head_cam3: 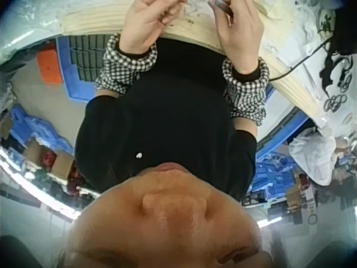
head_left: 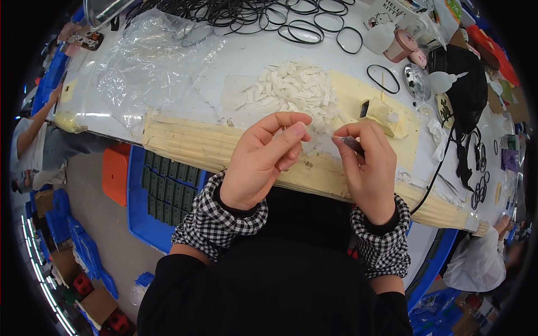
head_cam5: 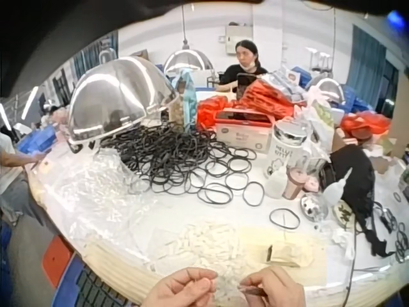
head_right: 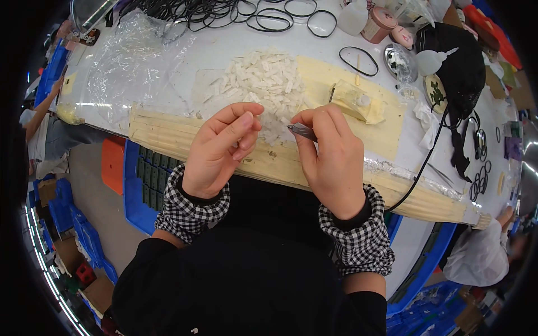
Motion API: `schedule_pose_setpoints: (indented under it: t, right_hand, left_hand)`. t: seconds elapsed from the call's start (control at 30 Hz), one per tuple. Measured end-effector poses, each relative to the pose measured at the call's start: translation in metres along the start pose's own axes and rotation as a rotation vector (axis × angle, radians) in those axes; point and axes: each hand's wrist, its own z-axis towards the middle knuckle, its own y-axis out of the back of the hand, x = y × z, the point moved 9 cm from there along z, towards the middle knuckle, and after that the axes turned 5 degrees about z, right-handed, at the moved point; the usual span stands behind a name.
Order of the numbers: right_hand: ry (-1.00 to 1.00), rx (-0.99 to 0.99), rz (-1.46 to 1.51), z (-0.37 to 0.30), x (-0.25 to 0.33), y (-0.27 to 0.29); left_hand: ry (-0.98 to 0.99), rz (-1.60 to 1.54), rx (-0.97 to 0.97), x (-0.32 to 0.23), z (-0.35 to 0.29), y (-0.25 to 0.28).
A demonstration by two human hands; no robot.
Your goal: Assemble small plastic toy components by connecting small white attachments to black plastic parts at a factory workbench.
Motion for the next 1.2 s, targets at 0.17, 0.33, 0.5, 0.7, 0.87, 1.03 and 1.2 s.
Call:
schedule_pose_setpoints:
  t: [0.17,0.33,0.5,0.7,0.87,1.03,1.2]
  right_hand:
    - [0.022,0.029,0.143,0.003,0.022,0.001]
    - [-0.046,0.084,0.238,0.003,0.02,-0.005]
    - [0.116,0.144,0.066,0.003,0.028,-0.007]
    - [0.173,0.134,-0.167,0.001,0.03,-0.015]
    - [0.198,0.125,-0.195,0.0,0.031,-0.017]
    - [0.195,0.125,-0.194,0.0,0.032,-0.016]
    - [0.197,0.126,-0.213,0.0,0.033,-0.016]
  left_hand:
    - [0.014,0.023,0.098,0.004,-0.002,-0.015]
    - [-0.025,-0.058,0.161,0.009,0.001,-0.014]
    - [0.064,-0.164,0.2,0.014,0.002,-0.018]
    - [0.088,-0.21,0.271,0.017,0.0,-0.021]
    - [0.074,-0.215,0.27,0.018,0.0,-0.02]
    - [0.072,-0.215,0.281,0.018,-0.001,-0.022]
    - [0.068,-0.209,0.27,0.018,-0.002,-0.022]
